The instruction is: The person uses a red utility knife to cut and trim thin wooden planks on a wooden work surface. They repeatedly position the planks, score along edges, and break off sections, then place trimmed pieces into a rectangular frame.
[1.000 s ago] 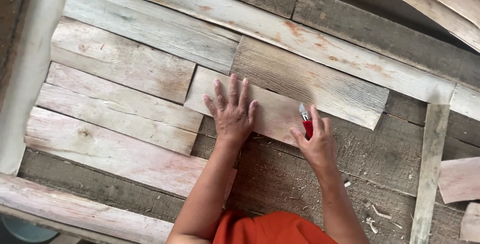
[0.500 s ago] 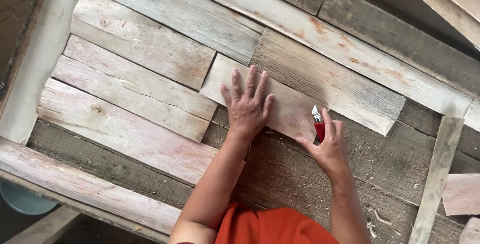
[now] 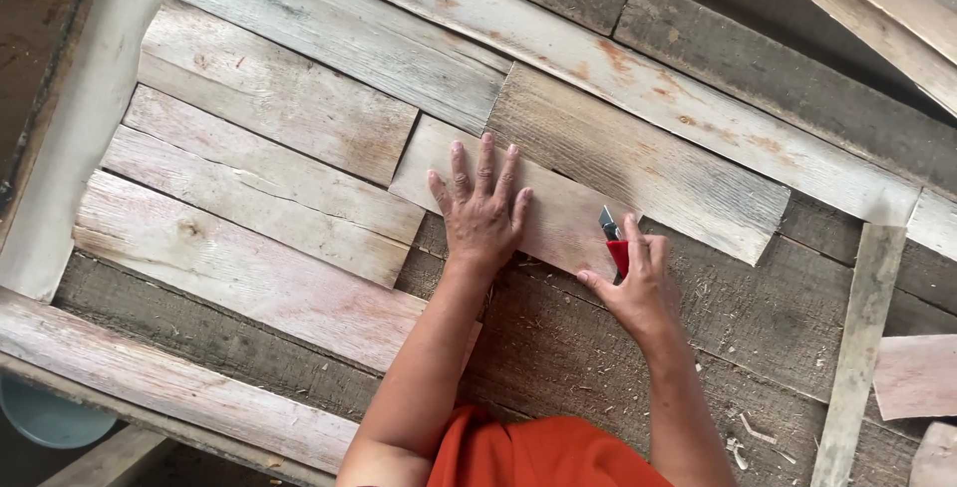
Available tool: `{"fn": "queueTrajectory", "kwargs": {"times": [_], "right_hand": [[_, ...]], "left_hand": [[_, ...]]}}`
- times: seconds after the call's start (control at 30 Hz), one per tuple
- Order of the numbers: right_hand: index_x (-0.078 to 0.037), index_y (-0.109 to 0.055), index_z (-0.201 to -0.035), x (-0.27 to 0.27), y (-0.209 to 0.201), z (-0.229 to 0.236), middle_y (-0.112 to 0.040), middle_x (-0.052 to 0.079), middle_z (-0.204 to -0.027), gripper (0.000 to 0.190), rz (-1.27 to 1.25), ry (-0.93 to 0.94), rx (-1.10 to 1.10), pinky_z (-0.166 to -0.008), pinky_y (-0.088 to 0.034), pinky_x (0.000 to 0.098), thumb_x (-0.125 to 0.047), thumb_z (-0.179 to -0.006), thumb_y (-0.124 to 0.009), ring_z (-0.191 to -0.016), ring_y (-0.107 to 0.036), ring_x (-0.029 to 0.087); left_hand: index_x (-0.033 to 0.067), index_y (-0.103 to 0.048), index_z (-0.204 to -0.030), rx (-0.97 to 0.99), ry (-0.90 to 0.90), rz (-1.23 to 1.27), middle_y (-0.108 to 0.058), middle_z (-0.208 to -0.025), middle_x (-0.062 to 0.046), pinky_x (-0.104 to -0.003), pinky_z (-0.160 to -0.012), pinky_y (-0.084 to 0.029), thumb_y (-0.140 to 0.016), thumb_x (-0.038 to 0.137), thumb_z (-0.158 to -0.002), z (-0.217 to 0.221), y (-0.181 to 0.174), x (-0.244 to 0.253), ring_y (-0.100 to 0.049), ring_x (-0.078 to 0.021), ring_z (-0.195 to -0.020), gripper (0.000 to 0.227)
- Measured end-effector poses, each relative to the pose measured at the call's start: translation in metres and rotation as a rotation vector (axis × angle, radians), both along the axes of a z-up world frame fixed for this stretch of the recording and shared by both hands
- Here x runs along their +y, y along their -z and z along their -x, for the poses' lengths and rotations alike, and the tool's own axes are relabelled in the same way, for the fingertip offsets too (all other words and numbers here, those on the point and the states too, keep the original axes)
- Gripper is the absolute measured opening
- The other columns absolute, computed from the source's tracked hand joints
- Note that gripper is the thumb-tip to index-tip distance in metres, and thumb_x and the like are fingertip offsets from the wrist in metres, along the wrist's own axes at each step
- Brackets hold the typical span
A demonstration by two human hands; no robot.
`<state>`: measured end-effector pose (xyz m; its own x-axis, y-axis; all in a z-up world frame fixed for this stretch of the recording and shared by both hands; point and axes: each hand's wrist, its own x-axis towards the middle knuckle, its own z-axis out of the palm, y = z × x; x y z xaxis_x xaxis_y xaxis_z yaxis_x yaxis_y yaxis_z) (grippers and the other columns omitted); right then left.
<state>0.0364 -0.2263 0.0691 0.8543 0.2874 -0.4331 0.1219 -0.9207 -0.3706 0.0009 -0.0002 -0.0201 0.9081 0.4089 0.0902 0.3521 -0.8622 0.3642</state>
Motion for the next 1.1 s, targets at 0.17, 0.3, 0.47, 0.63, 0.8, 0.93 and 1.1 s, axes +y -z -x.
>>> {"fn": "queueTrajectory", "kwargs": {"times": [0.17,0.3,0.47,0.63,0.8,0.93,1.1], "right_hand": [[-0.015,-0.024,-0.164,0.008,-0.010,0.000,-0.042,0.016,-0.125,0.110,0.029,0.029,0.053,-0.069,-0.062,0.0439,-0.053,-0.078,-0.082,-0.109,-0.063,0.035],[-0.014,-0.023,-0.164,0.000,0.001,0.001,-0.041,0.017,-0.125,0.112,0.014,-0.018,0.010,-0.069,-0.062,0.0436,-0.056,-0.078,-0.081,-0.110,-0.063,0.036],[-0.015,-0.022,-0.165,0.006,-0.008,0.000,-0.040,0.015,-0.125,0.112,0.003,0.002,0.043,-0.071,-0.062,0.0438,-0.057,-0.078,-0.080,-0.113,-0.062,0.035],[-0.015,-0.023,-0.165,0.004,-0.004,0.001,-0.041,0.016,-0.125,0.113,0.011,-0.021,0.018,-0.069,-0.062,0.0430,-0.058,-0.078,-0.080,-0.111,-0.062,0.034],[-0.013,-0.022,-0.165,-0.004,0.009,0.001,-0.040,0.016,-0.126,0.111,-0.010,-0.027,-0.010,-0.073,-0.062,0.0464,-0.055,-0.080,-0.079,-0.114,-0.062,0.038],[-0.011,-0.023,-0.164,0.001,-0.006,0.003,-0.040,0.019,-0.126,0.112,-0.034,-0.023,0.005,-0.074,-0.062,0.0485,-0.054,-0.079,-0.080,-0.113,-0.061,0.040],[-0.010,-0.025,-0.164,-0.002,-0.003,0.003,-0.042,0.019,-0.125,0.117,-0.062,-0.054,-0.029,-0.074,-0.061,0.0503,-0.055,-0.073,-0.084,-0.111,-0.063,0.042]], "left_hand": [[0.0346,-0.034,-0.160,0.009,0.002,0.000,-0.015,-0.172,-0.003,-0.077,-0.114,-0.005,-0.038,0.057,-0.103,0.000,0.003,0.001,-0.003,-0.0443,-0.156,0.061],[0.0335,-0.034,-0.160,-0.016,0.006,-0.026,-0.018,-0.171,-0.004,-0.076,-0.115,-0.008,-0.039,0.056,-0.104,0.002,-0.003,0.000,-0.007,-0.0446,-0.156,0.061],[0.0339,-0.035,-0.160,-0.012,0.005,-0.018,-0.018,-0.171,-0.004,-0.076,-0.115,-0.008,-0.039,0.056,-0.104,0.002,-0.006,0.001,-0.007,-0.0441,-0.156,0.060],[0.0352,-0.035,-0.160,0.016,0.002,0.002,-0.016,-0.172,-0.002,-0.076,-0.115,-0.006,-0.038,0.056,-0.104,0.000,-0.004,0.002,-0.006,-0.0432,-0.156,0.060],[0.0366,-0.030,-0.161,0.035,0.011,0.027,-0.011,-0.173,-0.001,-0.076,-0.115,-0.005,-0.039,0.056,-0.103,0.000,-0.005,0.003,-0.001,-0.0428,-0.156,0.062],[0.0368,-0.031,-0.161,0.000,0.004,0.017,-0.012,-0.173,-0.001,-0.076,-0.115,-0.006,-0.038,0.057,-0.104,0.001,-0.005,0.003,-0.001,-0.0422,-0.157,0.061],[0.0347,-0.038,-0.158,-0.075,-0.001,-0.016,-0.020,-0.171,-0.004,-0.077,-0.115,-0.010,-0.041,0.056,-0.103,0.002,-0.005,0.003,-0.008,-0.0441,-0.156,0.060]]}}
